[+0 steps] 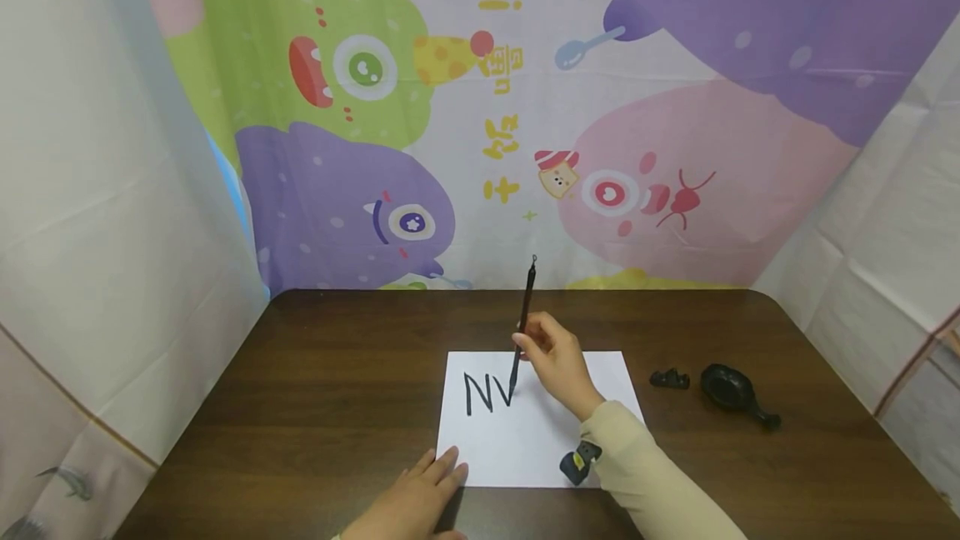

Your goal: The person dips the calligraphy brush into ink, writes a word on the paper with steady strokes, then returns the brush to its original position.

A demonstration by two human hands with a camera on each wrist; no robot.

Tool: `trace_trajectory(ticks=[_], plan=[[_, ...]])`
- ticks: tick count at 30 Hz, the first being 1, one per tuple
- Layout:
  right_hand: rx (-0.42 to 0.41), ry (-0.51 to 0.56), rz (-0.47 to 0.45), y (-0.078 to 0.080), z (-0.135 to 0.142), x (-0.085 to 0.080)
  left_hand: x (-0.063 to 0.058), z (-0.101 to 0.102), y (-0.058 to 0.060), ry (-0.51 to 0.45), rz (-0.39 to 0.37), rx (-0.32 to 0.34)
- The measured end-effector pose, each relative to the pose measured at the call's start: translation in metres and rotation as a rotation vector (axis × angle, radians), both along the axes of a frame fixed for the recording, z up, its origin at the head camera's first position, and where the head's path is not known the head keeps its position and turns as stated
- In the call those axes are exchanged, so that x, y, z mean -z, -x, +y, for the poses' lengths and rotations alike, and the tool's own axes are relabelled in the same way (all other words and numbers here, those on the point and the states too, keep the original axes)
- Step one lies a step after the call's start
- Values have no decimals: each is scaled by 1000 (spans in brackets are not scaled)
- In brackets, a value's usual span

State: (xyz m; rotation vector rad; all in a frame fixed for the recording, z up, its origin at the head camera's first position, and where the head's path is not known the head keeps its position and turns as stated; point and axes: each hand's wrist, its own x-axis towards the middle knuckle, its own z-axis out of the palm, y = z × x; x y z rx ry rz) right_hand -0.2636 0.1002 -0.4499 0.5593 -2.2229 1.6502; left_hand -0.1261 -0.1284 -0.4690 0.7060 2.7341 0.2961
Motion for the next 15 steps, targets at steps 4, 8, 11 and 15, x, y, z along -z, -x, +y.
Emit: trace_trajectory(ticks=[4,8,11,15], plan=[[2,5,5,1,0,0,0,0,-1,-3,13,9],[12,12,5,2,0,-1,0,-1,-1,-6,30,21],[24,13,-12,3,-1,-2,0,-2,-2,-9,42,26],[38,4,-31,3,-3,-7,-1,-2,-2,-13,48,26]])
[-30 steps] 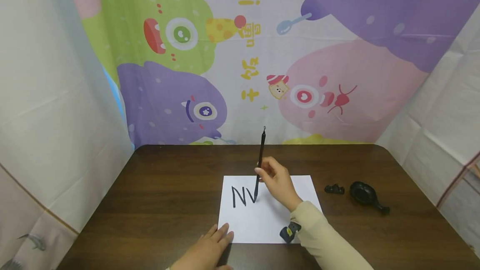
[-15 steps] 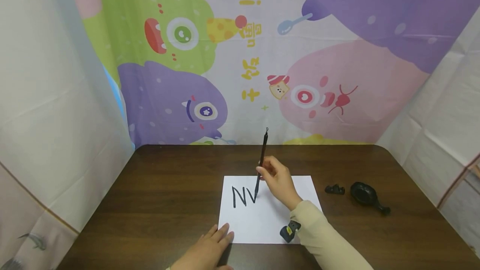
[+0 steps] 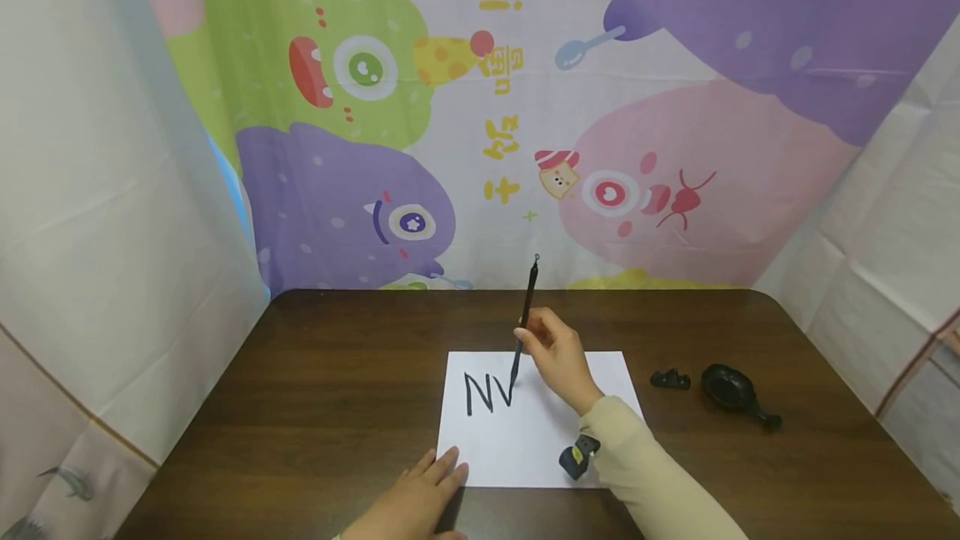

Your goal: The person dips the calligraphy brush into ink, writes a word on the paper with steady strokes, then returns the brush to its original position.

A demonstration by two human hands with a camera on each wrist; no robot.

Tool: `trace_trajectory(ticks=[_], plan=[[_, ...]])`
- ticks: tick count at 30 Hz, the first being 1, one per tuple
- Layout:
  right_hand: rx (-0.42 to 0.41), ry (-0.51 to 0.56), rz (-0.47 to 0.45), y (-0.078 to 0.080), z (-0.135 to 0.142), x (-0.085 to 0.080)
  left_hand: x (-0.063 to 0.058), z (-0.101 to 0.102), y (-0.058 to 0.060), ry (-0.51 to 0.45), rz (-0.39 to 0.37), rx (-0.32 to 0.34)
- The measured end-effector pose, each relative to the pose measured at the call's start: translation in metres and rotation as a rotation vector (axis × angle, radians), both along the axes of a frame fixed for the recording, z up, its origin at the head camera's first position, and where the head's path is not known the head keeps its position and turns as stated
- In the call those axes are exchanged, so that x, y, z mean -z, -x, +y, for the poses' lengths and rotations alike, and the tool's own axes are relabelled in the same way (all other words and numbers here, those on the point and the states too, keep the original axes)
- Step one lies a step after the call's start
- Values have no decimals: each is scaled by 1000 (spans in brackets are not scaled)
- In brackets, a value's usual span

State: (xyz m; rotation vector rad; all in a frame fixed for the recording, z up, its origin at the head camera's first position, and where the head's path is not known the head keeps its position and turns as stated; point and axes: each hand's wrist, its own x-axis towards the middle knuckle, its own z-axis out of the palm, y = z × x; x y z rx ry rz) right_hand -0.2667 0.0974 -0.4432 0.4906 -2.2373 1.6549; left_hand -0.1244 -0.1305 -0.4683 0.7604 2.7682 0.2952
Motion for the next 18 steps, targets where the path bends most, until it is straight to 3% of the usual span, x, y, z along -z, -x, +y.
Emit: trace_trajectory(ticks=[9,18], plan=[[-8,-7,26,-17,-4,-25,-1,0,0,-6,-10,-2],[-30,30,21,-8,-4,-22,-2,0,0,-18,-20,-2]])
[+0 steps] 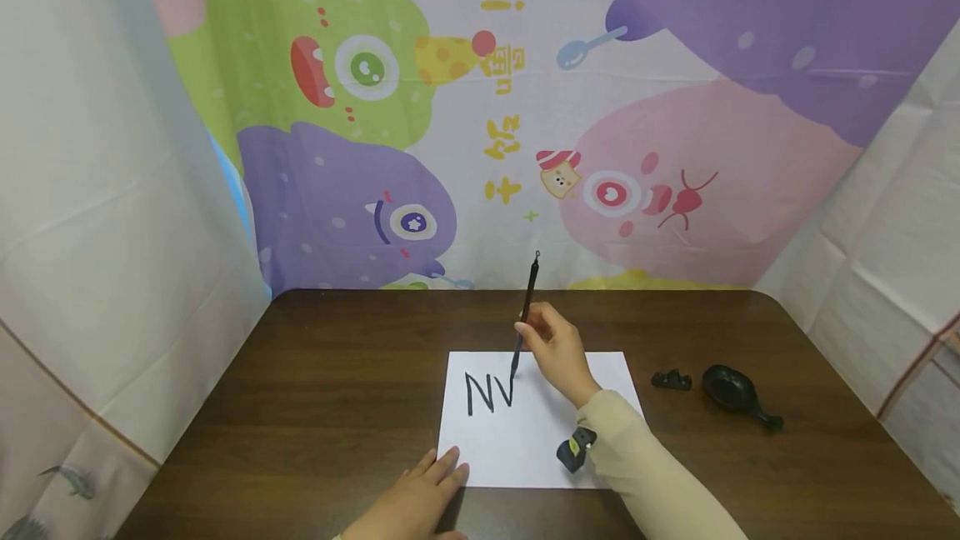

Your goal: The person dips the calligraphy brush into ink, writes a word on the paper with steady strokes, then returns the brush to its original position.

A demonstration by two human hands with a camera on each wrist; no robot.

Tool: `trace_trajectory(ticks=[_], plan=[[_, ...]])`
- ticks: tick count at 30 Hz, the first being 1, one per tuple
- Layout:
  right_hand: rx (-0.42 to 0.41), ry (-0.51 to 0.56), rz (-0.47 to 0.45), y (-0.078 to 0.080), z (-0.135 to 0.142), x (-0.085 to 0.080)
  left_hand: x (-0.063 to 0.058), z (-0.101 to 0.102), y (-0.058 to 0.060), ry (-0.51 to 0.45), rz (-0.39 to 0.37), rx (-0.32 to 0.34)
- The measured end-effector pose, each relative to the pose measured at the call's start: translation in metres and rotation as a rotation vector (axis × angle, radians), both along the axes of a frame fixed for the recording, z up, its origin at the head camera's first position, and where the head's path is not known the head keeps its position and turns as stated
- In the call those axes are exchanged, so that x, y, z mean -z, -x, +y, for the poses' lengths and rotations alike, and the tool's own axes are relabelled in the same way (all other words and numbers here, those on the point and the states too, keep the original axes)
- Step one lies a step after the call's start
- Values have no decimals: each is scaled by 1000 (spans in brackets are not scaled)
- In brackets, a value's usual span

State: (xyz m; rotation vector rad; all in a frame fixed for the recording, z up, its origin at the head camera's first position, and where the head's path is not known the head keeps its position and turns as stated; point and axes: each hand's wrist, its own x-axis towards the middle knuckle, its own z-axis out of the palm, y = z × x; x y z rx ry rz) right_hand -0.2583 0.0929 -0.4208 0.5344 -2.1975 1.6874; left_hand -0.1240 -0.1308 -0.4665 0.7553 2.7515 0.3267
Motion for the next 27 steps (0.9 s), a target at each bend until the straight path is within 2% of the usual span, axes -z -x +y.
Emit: trace_trajectory(ticks=[6,17,24,27], plan=[[-1,20,-22,4,0,2,0,1,-1,0,3,-2],[7,5,-7,2,2,-1,1,2,-1,3,-10,-10],[38,-8,79,25,12,22,3,1,0,1,-6,-8],[34,-15,109,25,13,22,3,1,0,3,0,-5]])
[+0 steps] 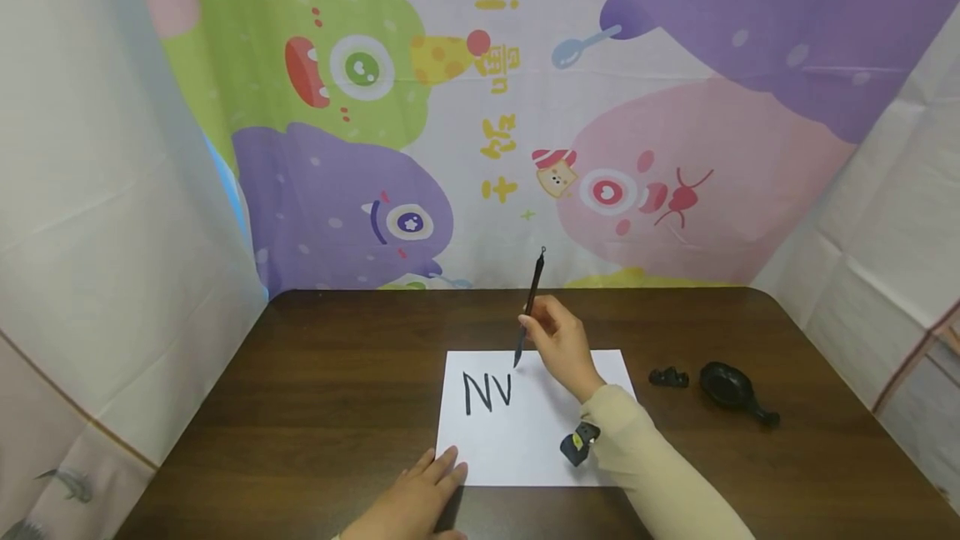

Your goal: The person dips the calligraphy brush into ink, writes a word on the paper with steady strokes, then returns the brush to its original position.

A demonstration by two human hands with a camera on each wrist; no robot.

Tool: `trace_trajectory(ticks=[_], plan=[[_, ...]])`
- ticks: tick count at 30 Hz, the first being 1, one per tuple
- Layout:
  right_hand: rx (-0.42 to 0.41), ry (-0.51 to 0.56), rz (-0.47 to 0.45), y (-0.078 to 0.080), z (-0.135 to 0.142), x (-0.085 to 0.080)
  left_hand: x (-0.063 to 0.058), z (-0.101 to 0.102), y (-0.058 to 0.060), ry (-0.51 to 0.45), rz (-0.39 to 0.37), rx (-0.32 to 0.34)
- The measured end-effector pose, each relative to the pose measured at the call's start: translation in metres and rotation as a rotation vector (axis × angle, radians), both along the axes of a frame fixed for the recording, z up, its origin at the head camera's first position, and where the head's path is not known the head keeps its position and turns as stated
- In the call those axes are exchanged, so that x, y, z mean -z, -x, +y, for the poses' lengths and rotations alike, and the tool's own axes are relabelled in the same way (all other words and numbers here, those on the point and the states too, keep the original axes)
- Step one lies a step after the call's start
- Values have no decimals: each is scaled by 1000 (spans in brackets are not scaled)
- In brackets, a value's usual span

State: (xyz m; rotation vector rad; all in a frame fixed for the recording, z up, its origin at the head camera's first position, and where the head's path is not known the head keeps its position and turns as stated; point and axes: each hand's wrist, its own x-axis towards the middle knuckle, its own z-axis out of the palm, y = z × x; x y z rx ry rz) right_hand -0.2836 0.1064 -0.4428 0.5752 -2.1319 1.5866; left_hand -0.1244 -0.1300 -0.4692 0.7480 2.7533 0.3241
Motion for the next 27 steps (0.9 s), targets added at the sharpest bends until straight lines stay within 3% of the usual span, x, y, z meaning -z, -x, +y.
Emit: trace_trajectory(ticks=[27], plan=[[64,-168,29,-8,1,5,0,1,-1,12,1,-7]])
